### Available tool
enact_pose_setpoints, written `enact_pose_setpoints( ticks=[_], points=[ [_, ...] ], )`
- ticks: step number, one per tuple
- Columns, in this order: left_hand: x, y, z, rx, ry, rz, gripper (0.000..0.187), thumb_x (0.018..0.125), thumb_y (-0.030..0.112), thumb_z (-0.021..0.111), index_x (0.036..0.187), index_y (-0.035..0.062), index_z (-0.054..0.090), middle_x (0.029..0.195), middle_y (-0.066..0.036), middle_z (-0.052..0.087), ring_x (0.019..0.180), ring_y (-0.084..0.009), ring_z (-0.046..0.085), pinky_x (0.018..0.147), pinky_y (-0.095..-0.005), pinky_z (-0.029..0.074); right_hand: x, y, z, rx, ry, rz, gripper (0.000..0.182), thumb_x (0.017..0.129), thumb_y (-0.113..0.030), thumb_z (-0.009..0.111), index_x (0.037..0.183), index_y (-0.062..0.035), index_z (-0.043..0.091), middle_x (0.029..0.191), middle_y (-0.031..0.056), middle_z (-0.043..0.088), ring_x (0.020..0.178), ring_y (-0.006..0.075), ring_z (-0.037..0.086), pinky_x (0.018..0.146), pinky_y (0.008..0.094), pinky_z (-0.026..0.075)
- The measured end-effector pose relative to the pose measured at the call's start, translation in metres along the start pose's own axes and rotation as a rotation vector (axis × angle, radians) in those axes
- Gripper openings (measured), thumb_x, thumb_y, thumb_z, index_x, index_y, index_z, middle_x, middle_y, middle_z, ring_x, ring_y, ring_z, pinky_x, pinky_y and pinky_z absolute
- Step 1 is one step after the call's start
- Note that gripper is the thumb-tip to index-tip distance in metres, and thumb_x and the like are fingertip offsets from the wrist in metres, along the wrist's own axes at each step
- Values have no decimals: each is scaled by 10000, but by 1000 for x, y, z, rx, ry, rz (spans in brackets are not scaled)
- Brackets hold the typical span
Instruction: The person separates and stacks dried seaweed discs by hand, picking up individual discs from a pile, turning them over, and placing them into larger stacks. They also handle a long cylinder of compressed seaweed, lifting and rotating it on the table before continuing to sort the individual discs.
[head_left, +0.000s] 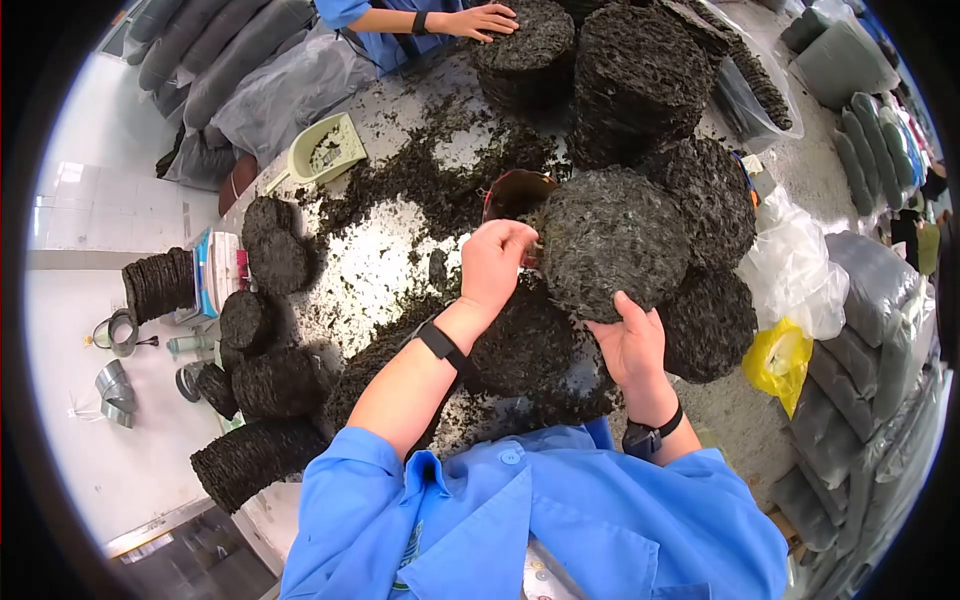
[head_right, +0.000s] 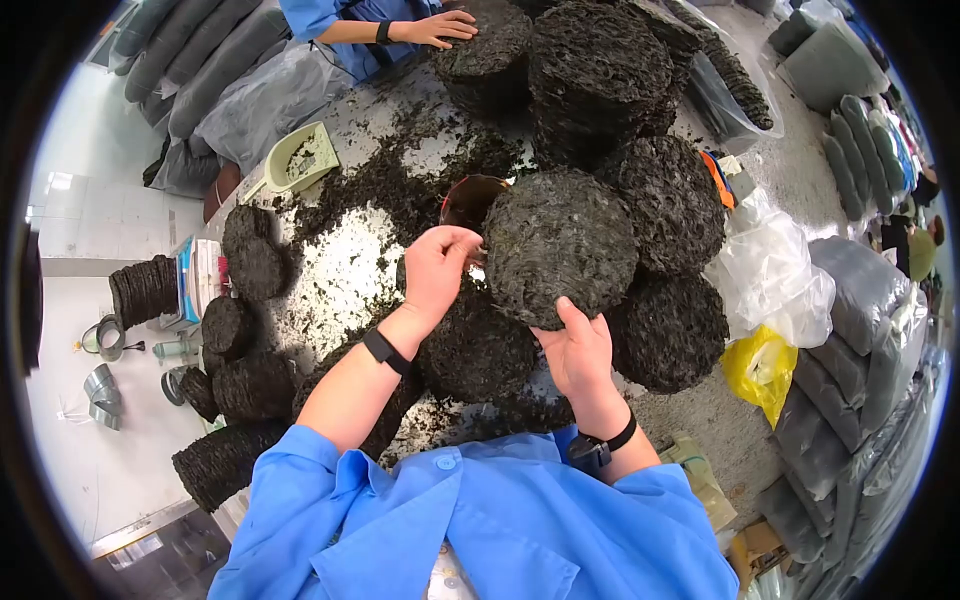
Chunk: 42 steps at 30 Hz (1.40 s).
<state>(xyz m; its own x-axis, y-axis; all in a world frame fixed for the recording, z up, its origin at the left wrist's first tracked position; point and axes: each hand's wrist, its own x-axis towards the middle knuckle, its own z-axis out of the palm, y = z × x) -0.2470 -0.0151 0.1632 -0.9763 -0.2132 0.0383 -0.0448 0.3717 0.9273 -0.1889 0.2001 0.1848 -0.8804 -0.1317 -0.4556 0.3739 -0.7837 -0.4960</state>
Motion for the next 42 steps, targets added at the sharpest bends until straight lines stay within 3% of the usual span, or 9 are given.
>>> enact_pose_setpoints(
  ticks=[4,7,11,12,14,17,23,30,42],
  points=[
    [31,-20,0,-302,100,-300,157,974,130,671,974,-17,726,792,-37,695,666,-86,634,633,-241,536,-3,-7,-11,-5,-26,-41,309,1033,-49,497,1339,-22,533,1304,139,630,1200,331,617,1013,590,501],
    [54,-33,-1,254,49,41,267,918,172,720,1081,-37,690,867,-112,711,773,-177,682,725,-327,553,-4,-10,-13,-11,-34,-79,272,1031,-45,505,1296,-21,557,1280,133,644,1183,330,625,996,607,505],
    [29,-10,15,371,-74,-37,359,932,247,708,1161,-26,663,958,-148,713,849,-204,687,778,-331,538,3,-2,-21,-24,-29,-104,283,1025,-42,510,1302,-24,565,1291,118,632,1171,280,634,1019,515,494],
    [26,-10,20,146,-161,-169,349,945,293,683,1123,-7,674,1071,-191,682,896,-301,688,849,-395,535,9,4,-20,-328,-35,-258,315,1031,-36,496,1341,-8,543,1318,117,620,1190,254,618,1039,454,474],
    [21,-33,34,91,-91,-173,358,996,287,644,1161,-30,666,958,-89,709,865,-130,640,766,-301,512,27,23,-21,-918,-62,-551,398,1043,-46,479,1435,24,471,1369,101,590,1228,180,562,1056,308,420],
    [33,-55,32,52,89,-230,357,1006,256,627,1205,-39,653,1006,-79,700,866,-123,625,754,-283,501,66,35,-4,-1070,-245,-611,442,1035,-33,470,1470,32,425,1362,133,577,1253,185,540,1105,329,376],
    [31,-44,0,-111,-12,-371,299,992,239,659,1152,-13,664,1010,-75,696,883,-132,651,729,-298,538,95,45,-17,-465,-33,-56,397,1010,-79,567,1399,-44,495,1338,93,590,1259,219,546,1067,372,435],
    [21,-20,8,-393,-66,-403,210,933,166,736,1021,-16,679,809,-38,685,650,-95,627,565,-257,541,72,38,2,-172,-315,-109,575,901,35,607,1445,-67,452,1387,116,567,1305,305,531,1109,542,401],
    [39,-40,-3,-355,-73,-410,118,890,84,675,954,-9,712,839,-7,690,745,-70,595,684,-248,473,82,39,-33,-67,-106,17,205,945,34,559,1134,25,636,1189,146,661,1181,308,604,1127,620,347]
  ],
)
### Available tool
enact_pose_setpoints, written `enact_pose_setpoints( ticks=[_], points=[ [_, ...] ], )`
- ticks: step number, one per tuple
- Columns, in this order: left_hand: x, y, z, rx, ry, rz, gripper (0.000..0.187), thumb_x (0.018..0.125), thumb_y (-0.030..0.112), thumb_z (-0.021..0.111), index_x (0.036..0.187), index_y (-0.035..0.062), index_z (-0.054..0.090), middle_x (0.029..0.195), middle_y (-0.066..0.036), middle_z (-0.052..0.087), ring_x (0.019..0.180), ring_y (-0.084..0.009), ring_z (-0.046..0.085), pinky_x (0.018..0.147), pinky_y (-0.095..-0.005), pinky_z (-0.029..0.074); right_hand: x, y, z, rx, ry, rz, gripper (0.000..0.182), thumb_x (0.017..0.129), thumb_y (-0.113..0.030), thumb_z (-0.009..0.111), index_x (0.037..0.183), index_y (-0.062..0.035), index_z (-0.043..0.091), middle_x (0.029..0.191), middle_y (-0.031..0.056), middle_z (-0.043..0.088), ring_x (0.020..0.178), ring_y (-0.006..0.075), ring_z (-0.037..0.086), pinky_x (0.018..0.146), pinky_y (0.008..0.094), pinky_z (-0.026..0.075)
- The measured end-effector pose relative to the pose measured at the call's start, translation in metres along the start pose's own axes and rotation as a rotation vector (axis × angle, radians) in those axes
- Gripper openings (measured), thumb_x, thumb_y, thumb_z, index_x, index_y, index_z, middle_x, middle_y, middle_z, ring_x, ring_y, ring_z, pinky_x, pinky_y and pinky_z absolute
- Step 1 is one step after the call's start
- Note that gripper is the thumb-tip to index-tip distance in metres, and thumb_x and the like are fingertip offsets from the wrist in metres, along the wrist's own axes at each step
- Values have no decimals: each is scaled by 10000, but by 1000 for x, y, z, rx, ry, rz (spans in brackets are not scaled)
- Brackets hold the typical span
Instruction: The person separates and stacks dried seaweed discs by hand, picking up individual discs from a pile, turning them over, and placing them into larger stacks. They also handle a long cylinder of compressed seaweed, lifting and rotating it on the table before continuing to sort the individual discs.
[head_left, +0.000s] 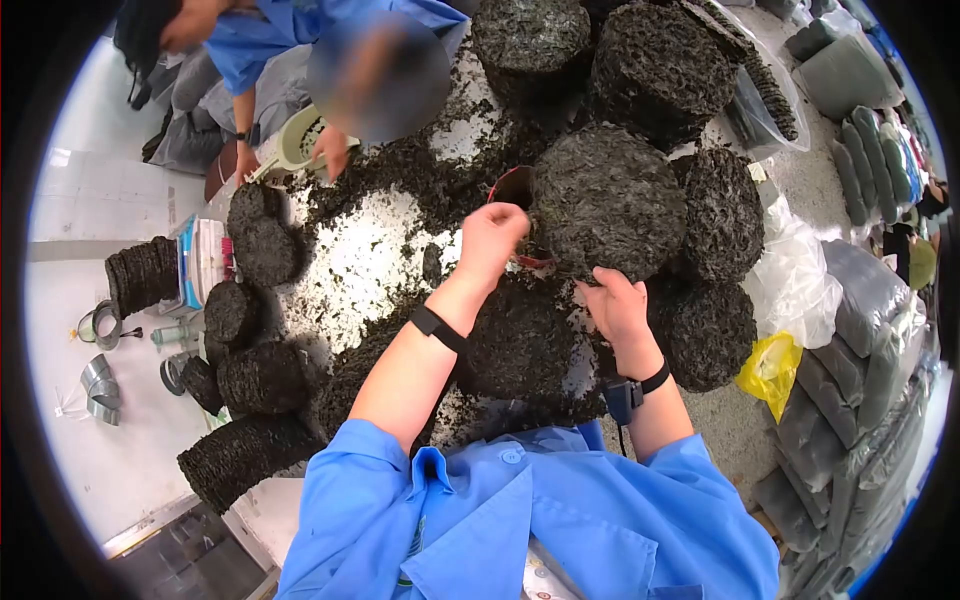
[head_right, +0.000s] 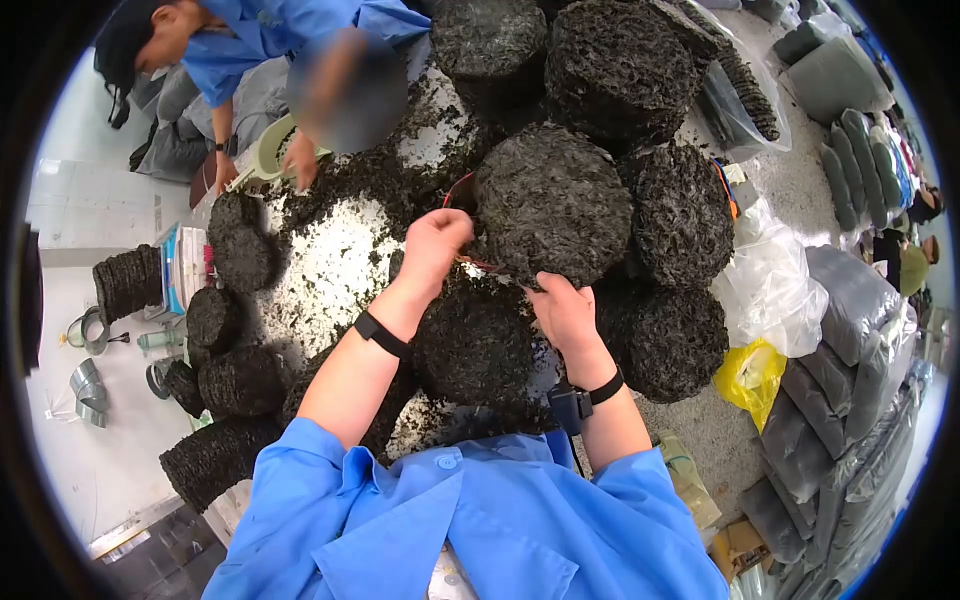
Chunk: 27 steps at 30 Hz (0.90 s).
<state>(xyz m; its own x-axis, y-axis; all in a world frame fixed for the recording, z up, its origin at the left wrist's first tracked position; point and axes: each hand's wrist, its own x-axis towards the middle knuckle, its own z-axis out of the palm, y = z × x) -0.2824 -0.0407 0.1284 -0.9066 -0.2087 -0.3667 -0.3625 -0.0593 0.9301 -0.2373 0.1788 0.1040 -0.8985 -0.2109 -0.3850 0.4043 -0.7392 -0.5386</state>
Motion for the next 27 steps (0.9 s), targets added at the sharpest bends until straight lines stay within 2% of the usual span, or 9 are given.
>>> enact_pose_setpoints(
  ticks=[2,4,6,8,17,20,22,25,27],
  points=[
    [14,-9,-8,-93,152,-44,167,893,104,707,1006,-17,689,862,-33,689,754,-122,607,718,-277,494,3,1,-12,6,6,-29,188,952,25,556,1123,31,636,1171,148,666,1168,310,609,1124,617,353],
    [16,-25,-17,590,207,329,186,867,78,733,1022,-10,679,872,-54,670,752,-145,609,706,-289,508,3,-1,-12,-24,82,-12,157,956,10,564,1096,26,633,1155,146,668,1158,307,611,1112,608,368],
    [-11,11,3,666,202,622,221,814,95,760,1002,14,675,888,-99,660,819,-286,652,754,-366,534,-3,-11,17,-15,91,-34,157,956,11,560,1095,25,633,1162,142,664,1155,300,610,1108,595,375],
    [-31,20,19,501,-114,654,131,842,58,746,949,22,679,906,-79,638,798,-200,641,703,-323,533,-9,-11,29,1,111,-51,158,956,11,557,1094,23,632,1169,138,661,1152,293,609,1104,583,382],
    [-44,20,26,890,-127,961,95,821,55,750,866,31,670,843,-81,632,800,-205,665,681,-323,534,-17,14,15,40,149,95,268,945,41,532,1191,-3,628,1207,108,664,1200,264,591,1109,540,405],
    [-47,25,19,608,-297,602,93,855,34,717,915,16,648,865,-83,659,810,-196,671,702,-313,547,-23,2,31,62,119,-33,307,949,-1,535,1253,17,572,1240,114,636,1161,280,585,1124,602,361],
    [-33,26,13,-95,-111,124,232,883,61,712,1087,0,619,979,-110,696,878,-188,678,759,-312,565,-24,-3,24,103,104,-46,311,945,25,530,1252,8,571,1248,111,631,1161,288,589,1120,608,364],
    [-6,26,-13,563,168,283,469,951,133,686,1326,-68,490,1253,-204,651,993,-214,686,836,-348,573,-37,-10,16,-423,273,7,447,908,-16,625,1346,1,536,1465,161,508,1346,334,496,1165,506,344],
    [-17,50,-32,296,55,48,274,986,183,644,1108,-61,625,996,-160,721,840,-189,710,739,-312,567,-55,-26,37,-869,-47,-327,569,854,-21,664,1400,-16,509,1497,177,482,1384,346,464,1171,514,330]
  ],
)
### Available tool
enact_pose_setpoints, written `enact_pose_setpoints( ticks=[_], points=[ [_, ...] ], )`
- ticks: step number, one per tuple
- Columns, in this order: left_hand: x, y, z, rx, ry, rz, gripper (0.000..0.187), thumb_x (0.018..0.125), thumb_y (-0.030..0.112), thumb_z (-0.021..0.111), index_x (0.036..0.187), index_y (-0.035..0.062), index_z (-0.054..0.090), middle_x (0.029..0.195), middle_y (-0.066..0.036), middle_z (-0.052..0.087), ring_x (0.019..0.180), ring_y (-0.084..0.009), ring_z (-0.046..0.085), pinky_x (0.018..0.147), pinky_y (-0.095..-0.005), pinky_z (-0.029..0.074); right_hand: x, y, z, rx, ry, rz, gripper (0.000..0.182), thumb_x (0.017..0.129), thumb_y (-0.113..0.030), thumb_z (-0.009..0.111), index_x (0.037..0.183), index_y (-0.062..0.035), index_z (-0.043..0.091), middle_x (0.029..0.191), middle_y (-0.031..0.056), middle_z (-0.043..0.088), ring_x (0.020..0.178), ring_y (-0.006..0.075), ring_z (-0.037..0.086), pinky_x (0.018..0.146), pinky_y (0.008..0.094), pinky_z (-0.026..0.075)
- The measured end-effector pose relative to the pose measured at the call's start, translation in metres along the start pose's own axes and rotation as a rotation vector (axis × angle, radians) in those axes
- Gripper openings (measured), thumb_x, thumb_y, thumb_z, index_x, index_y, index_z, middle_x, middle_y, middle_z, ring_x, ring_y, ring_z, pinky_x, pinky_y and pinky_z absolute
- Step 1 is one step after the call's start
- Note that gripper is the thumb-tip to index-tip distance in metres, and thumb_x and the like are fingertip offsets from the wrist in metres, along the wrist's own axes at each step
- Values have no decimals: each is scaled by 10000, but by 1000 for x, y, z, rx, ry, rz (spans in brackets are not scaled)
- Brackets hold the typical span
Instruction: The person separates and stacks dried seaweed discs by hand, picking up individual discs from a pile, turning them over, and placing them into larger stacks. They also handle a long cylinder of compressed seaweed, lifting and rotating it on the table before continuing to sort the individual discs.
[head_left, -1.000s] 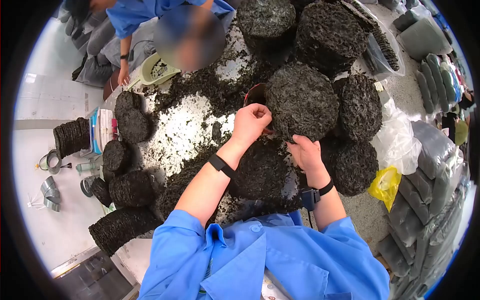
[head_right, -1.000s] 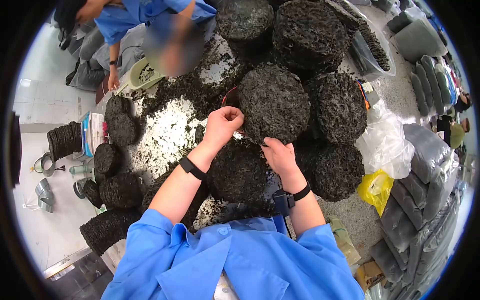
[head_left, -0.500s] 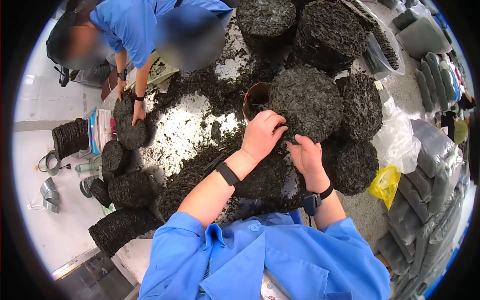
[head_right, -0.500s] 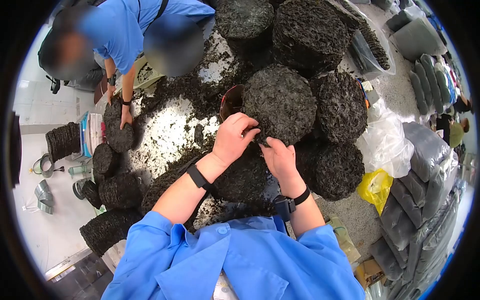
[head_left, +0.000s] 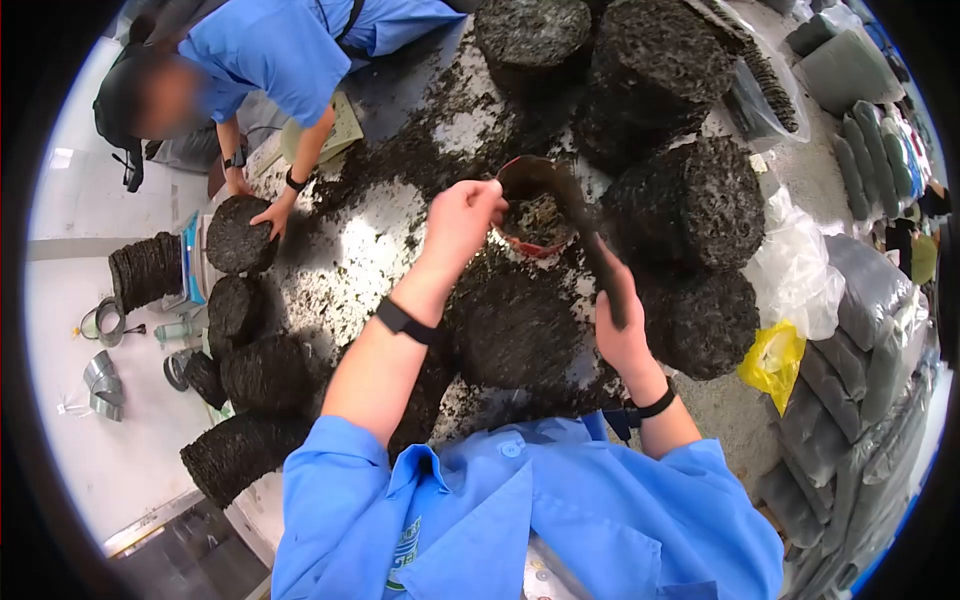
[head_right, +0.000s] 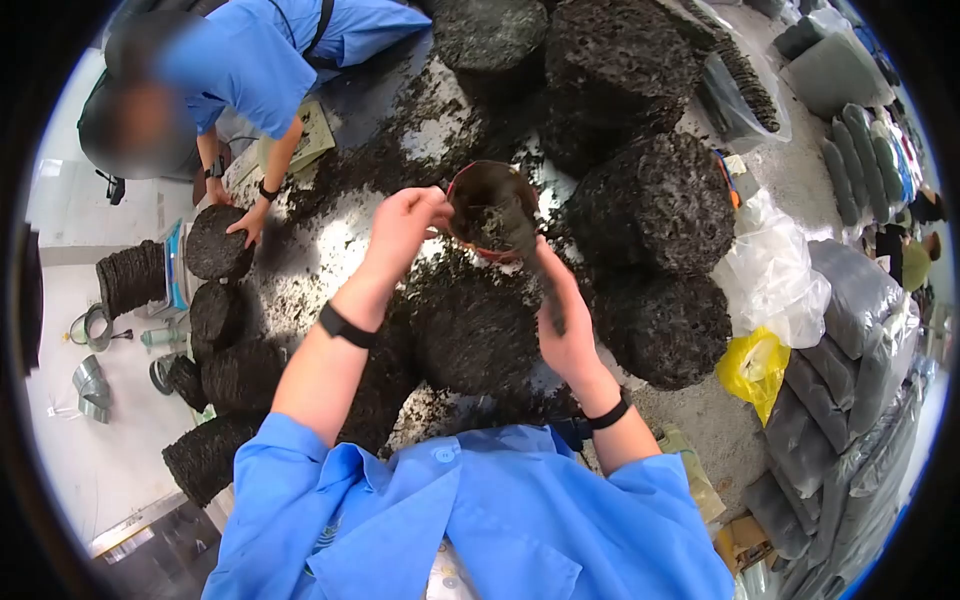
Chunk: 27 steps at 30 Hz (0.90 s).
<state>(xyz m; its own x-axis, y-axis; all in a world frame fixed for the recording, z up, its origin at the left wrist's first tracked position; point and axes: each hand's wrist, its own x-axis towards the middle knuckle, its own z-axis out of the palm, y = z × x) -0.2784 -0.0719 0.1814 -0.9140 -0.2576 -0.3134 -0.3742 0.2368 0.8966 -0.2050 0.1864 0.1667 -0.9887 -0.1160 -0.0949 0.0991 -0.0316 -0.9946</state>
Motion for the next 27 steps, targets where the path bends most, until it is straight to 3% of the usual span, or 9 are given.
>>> enact_pose_setpoints(
  ticks=[1,2,6,10,12,17,21,23,27],
  points=[
    [-15,29,-21,-169,-129,-167,234,985,186,640,998,-45,673,859,-131,736,764,-179,713,697,-295,564,-7,-6,1,-394,-211,-439,693,799,-26,703,1455,-34,482,1529,194,457,1421,357,433,1177,522,315],
    [-32,37,-36,-206,-68,-90,235,982,194,653,870,-8,699,722,-73,708,689,-146,692,640,-252,531,-13,0,-5,-625,-320,-519,804,712,-48,735,1474,-81,481,1567,226,394,1469,370,364,1207,528,260],
    [-104,46,-104,51,199,143,223,913,63,731,1117,-21,707,946,-46,726,821,-89,655,777,-233,525,-47,31,12,-1351,-566,-558,874,686,-69,767,1502,-149,462,1601,205,339,1510,394,265,1238,557,148],
    [-185,-7,-188,252,455,52,134,951,67,686,1045,-22,716,940,-30,705,863,-81,641,790,-230,504,-54,25,5,-862,-578,-249,905,694,-93,816,1508,-142,421,1623,204,278,1516,397,236,1234,570,137],
    [-239,-36,-214,196,600,3,195,975,64,649,1154,-9,677,1026,-48,687,918,-115,642,839,-248,513,-57,33,-5,-751,-395,-238,719,784,-85,760,1441,-56,471,1541,220,400,1440,400,367,1196,511,274],
    [-357,-191,-244,269,721,-179,661,852,205,822,1395,-1,505,1365,-133,548,1233,-217,541,1024,-348,470,-57,76,2,-826,-114,-271,594,842,-81,731,1384,3,503,1454,217,495,1336,398,478,1120,453,394],
    [-363,-195,-179,585,632,-167,782,773,205,873,1422,29,475,1345,-136,498,1254,-261,524,1008,-376,487,-80,12,93,-545,-606,-602,627,733,-77,808,1313,-45,573,1426,171,525,1336,361,495,1095,478,432],
    [-358,-177,-166,571,659,-155,758,779,202,869,1409,29,484,1326,-133,502,1230,-254,530,974,-374,496,-107,12,142,-431,-927,-716,738,691,-160,849,1361,-72,554,1477,164,486,1406,344,433,1168,493,361],
    [-358,-163,-160,336,645,-35,651,815,181,838,1365,32,522,1297,-109,518,1148,-212,547,873,-362,506,-153,18,194,-661,-1089,-742,967,623,-279,885,1473,-92,465,1592,164,352,1483,356,307,1239,525,201]
  ],
)
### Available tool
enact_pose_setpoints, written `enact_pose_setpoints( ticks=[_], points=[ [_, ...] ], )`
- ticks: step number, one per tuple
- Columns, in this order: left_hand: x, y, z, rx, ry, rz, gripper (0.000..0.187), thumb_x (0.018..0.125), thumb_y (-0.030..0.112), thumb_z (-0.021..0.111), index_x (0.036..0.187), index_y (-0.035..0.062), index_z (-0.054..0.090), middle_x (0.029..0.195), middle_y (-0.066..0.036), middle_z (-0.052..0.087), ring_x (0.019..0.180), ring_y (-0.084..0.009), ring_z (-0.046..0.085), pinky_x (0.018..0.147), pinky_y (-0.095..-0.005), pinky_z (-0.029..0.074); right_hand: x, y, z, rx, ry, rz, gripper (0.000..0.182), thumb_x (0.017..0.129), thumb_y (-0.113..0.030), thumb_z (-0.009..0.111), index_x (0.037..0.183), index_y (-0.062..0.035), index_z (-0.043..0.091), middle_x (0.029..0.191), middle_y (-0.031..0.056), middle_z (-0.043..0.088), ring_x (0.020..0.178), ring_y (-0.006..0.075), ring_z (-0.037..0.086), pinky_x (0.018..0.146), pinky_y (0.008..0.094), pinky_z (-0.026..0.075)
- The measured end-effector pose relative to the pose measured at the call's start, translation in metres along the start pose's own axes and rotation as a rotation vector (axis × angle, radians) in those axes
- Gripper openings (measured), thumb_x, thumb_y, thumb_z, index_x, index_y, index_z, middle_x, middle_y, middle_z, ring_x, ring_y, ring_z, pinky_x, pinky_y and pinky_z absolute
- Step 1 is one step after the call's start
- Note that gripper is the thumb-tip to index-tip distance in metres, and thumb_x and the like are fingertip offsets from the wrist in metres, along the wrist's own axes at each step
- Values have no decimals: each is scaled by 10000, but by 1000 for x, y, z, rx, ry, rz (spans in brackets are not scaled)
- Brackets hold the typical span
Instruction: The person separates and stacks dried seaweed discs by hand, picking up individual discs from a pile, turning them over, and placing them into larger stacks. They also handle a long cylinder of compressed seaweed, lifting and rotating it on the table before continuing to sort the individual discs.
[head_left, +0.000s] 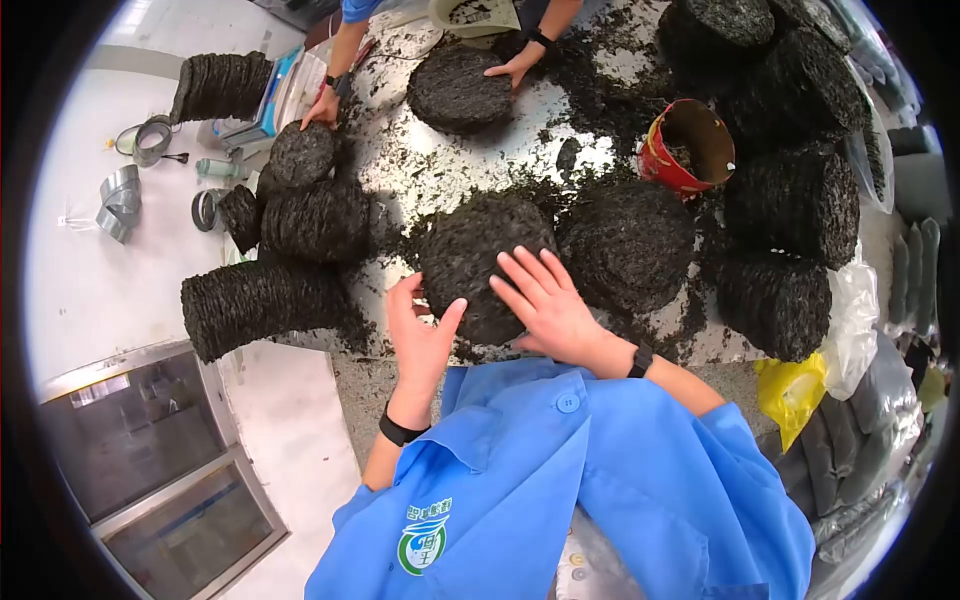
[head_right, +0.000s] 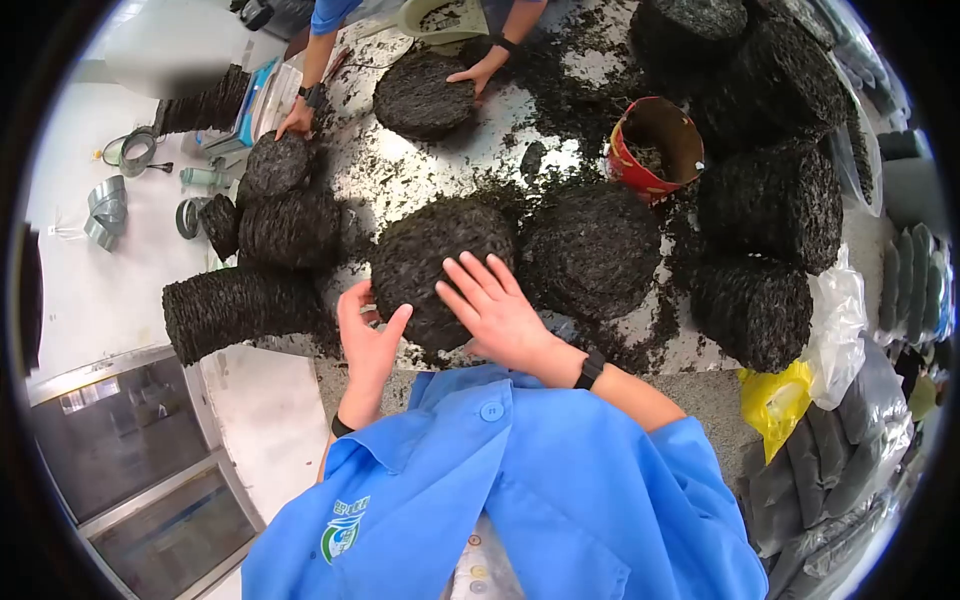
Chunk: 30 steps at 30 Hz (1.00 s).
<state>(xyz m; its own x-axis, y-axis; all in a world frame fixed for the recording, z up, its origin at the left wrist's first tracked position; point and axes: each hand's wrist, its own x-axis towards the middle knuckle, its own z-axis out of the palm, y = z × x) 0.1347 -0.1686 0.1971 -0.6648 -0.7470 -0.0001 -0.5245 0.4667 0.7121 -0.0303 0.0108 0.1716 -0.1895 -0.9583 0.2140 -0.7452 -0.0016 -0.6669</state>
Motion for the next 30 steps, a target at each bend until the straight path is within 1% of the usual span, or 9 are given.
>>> enact_pose_setpoints(
  ticks=[4,8,14,18,20,21,24,28,30],
  points=[
    [10,-13,-20,-662,-50,-342,406,967,110,674,1354,44,573,1246,-38,600,1104,-124,548,935,-317,462,10,-7,-6,-105,42,103,987,549,-227,910,1435,-91,499,1557,160,392,1448,365,352,1193,527,282],
    [12,-27,-18,-654,-154,-192,357,1034,195,601,1354,39,591,1194,-13,627,1065,-82,554,910,-242,440,9,-11,-10,55,72,140,959,507,-174,919,1382,-97,536,1524,144,427,1425,363,378,1174,528,314],
    [14,-21,-21,-501,-78,-298,400,976,143,685,1327,-11,567,966,12,648,877,-40,553,758,-218,453,-4,-5,-8,146,228,1,663,748,-35,767,1376,-56,555,1456,170,524,1346,364,495,1143,507,374],
    [18,-27,-8,-429,-153,-276,442,957,131,710,1316,-66,542,1013,-51,671,856,-62,572,753,-204,469,-39,2,11,931,1103,631,347,1050,-73,509,1392,-23,529,1335,87,618,1183,213,604,1038,345,479],
    [21,-21,-10,-494,-165,-314,441,948,112,716,1309,-63,533,982,-40,674,802,-40,581,676,-204,488,-51,7,-13,1265,1254,675,378,1076,-186,518,1415,-21,491,1335,75,601,1166,194,605,1019,345,476],
    [21,-19,-13,-536,-196,-356,427,954,120,709,1302,-54,533,974,-33,672,771,-36,586,622,-209,492,-74,23,-17,1151,1159,937,403,1073,-206,535,1428,-26,474,1341,72,592,1205,176,575,1028,333,464],
    [20,-15,-20,-638,-263,-411,393,967,137,692,1286,-33,539,968,-27,673,725,-31,598,527,-211,483,-98,38,-1,-19,969,784,811,848,-251,801,1502,-7,386,1404,105,521,1311,265,485,1084,377,403],
    [16,16,-15,-879,-336,-414,365,992,172,659,1285,-12,543,954,-34,679,718,-64,618,532,-233,497,-25,-40,-27,-172,184,172,671,733,-60,760,1367,11,552,1493,171,491,1401,368,439,1199,487,294],
    [22,13,-18,-925,-339,-332,424,968,201,691,1299,-13,533,1029,-72,663,818,-128,632,644,-281,525,-34,-26,-11,-193,241,31,519,747,10,698,1260,14,624,1404,166,586,1327,334,534,1156,465,363]
  ],
)
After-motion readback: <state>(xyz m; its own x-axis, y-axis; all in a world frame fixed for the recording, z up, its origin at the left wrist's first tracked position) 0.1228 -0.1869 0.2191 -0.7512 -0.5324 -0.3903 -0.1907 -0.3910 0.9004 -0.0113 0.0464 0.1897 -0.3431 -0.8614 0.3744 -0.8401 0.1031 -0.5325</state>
